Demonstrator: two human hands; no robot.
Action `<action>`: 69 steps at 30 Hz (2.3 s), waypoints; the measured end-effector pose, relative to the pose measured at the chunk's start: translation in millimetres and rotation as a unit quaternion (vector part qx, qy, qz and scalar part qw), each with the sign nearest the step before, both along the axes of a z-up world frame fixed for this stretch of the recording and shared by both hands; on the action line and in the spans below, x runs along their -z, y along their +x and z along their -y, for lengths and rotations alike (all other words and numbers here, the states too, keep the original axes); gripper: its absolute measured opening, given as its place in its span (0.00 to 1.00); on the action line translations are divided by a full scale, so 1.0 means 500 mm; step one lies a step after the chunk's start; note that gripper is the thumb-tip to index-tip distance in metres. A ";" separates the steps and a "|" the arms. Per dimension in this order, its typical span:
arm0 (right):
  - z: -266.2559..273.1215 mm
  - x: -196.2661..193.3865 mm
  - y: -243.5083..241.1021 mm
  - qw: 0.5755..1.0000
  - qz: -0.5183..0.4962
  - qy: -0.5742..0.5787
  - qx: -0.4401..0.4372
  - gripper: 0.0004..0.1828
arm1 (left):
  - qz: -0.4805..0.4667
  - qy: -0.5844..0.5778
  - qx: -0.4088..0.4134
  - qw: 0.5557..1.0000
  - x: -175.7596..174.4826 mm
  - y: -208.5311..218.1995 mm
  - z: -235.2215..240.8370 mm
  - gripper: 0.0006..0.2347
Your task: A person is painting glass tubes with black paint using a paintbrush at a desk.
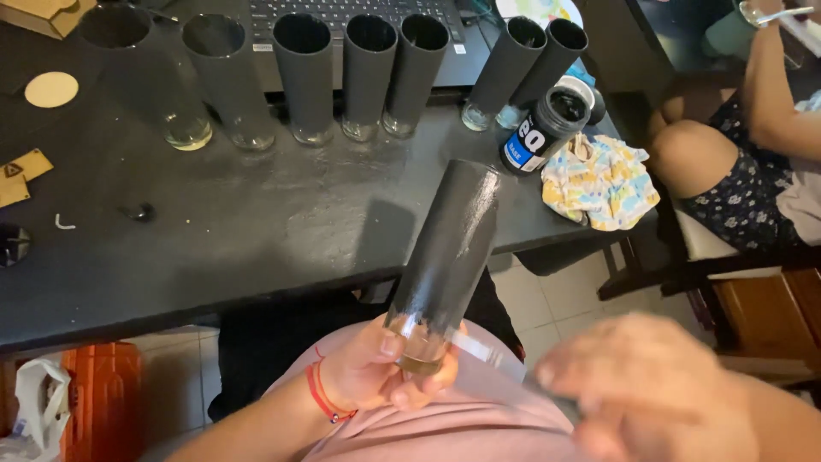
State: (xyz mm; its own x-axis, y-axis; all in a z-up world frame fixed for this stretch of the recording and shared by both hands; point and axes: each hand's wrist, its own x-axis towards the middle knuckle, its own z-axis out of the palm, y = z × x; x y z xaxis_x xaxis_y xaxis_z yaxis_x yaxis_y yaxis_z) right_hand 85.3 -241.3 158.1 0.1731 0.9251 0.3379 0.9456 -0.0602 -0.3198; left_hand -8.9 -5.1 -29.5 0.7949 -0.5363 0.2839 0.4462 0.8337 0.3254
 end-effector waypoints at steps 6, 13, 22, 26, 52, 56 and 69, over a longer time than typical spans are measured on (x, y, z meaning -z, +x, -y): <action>-0.001 -0.023 0.049 0.996 0.024 0.081 0.030 0.13 | -0.039 -0.119 0.076 0.989 0.001 0.006 -0.002 0.23; 0.095 0.030 0.110 0.995 0.002 -0.103 -0.019 0.26 | -0.040 -0.136 0.115 0.983 0.006 0.010 -0.002 0.24; 0.005 -0.017 0.069 0.995 -0.022 0.080 0.055 0.09 | -0.032 -0.136 0.103 0.985 0.009 0.007 -0.001 0.25; -0.037 -0.020 0.108 0.983 0.078 0.163 -0.038 0.15 | -0.047 -0.138 0.106 0.984 0.020 0.005 -0.003 0.26; -0.022 0.017 0.145 0.930 0.129 0.344 -0.011 0.13 | 0.024 -0.096 0.069 0.993 -0.039 -0.001 -0.002 0.24; -0.008 -0.030 0.117 0.958 0.044 0.282 -0.036 0.15 | 0.023 -0.093 0.079 0.992 -0.035 0.000 -0.005 0.24; 0.008 -0.026 0.147 0.953 -0.186 0.230 -0.061 0.15 | 0.038 -0.118 0.105 0.987 -0.031 -0.004 0.001 0.25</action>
State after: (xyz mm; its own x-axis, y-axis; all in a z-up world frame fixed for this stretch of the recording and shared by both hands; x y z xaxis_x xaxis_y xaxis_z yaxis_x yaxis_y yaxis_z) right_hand 159.0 -245.4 171.2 0.2604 0.7153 0.6485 0.7522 0.2708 -0.6007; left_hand -10.8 -5.4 -14.2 0.6440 -0.5993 0.4755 0.5995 0.7815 0.1731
